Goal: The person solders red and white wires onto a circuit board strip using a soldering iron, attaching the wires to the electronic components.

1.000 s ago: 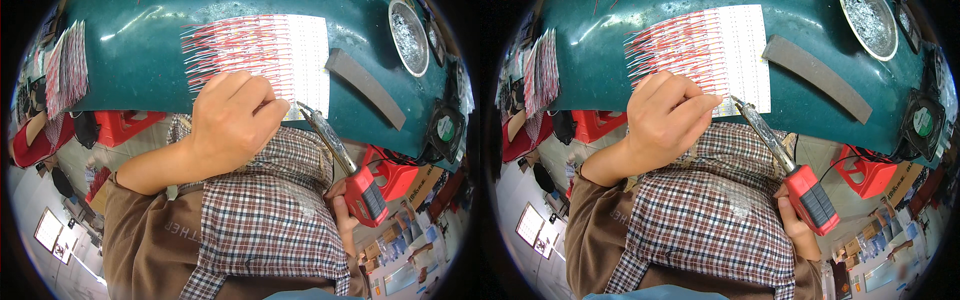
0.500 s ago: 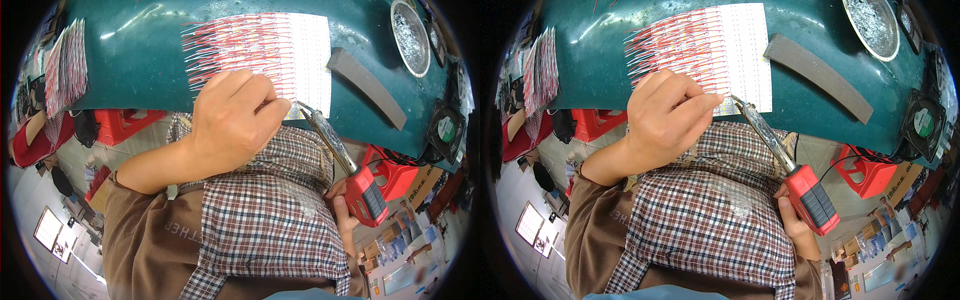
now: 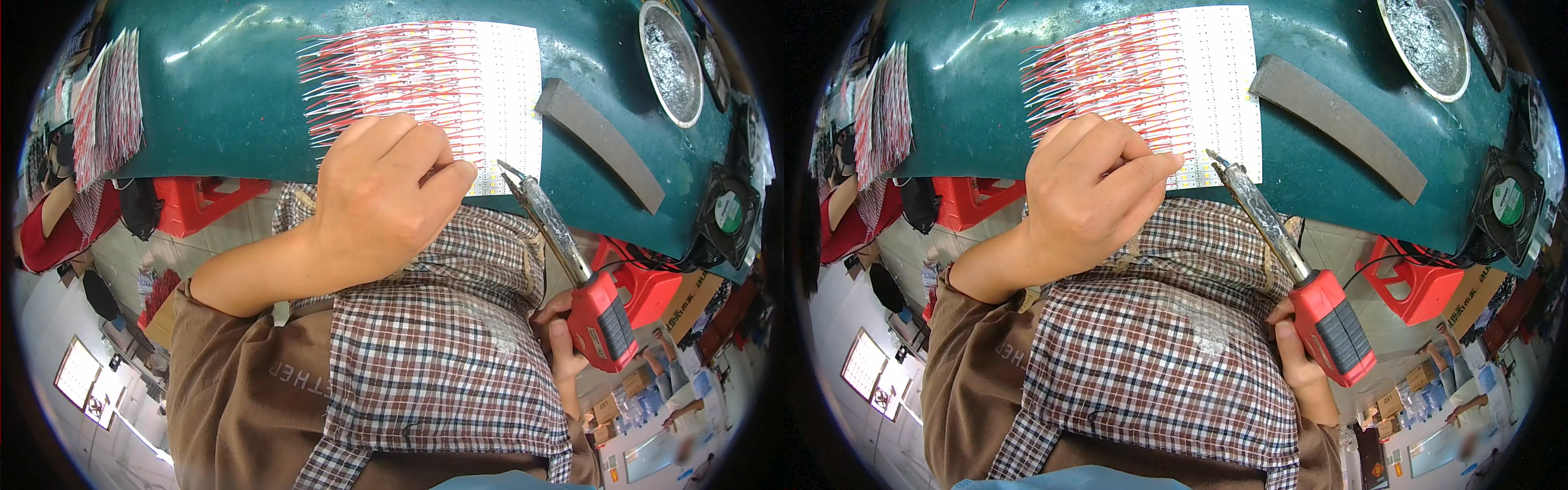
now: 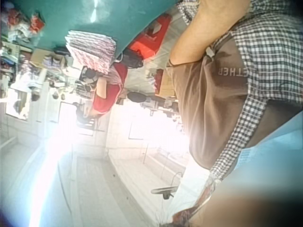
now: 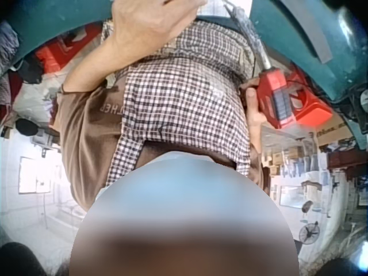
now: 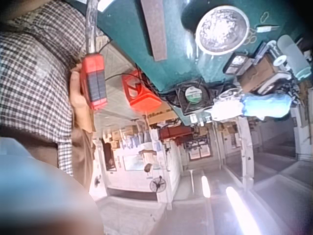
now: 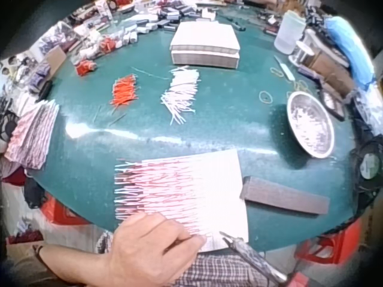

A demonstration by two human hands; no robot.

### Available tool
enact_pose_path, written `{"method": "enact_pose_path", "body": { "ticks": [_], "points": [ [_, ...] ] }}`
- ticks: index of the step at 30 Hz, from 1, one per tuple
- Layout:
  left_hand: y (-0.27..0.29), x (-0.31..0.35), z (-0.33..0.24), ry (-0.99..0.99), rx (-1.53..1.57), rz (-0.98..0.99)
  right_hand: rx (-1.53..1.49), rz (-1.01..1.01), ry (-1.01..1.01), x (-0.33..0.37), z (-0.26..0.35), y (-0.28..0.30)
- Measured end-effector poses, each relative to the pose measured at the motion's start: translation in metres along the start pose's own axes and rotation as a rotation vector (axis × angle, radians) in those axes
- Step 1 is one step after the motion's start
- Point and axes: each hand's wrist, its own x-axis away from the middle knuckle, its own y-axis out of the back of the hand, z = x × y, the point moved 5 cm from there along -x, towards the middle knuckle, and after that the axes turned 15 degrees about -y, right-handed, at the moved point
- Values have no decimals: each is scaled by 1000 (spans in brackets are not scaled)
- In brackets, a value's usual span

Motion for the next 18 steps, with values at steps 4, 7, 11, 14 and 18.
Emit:
{"method": "enact_pose_path", "body": {
  "ticks": [4, 7, 11, 14, 18],
  "points": [
    [0, 0, 0, -2, -6, 5, -23, -124, -85, -1, 1, -1],
    [0, 0, 0, -1, 0, -1, -15, 44, -4, -1, 1, -1],
    [0, 0, 0, -6, -10, 3, -76, 49, -45, -1, -2, -3],
    [0, 0, -1, -8, -10, -3, -68, -22, -77, 0, -4, -6],
    [0, 2, -1, -9, -10, 4, -7, -117, -108, 3, -3, -1]
  ]
}}
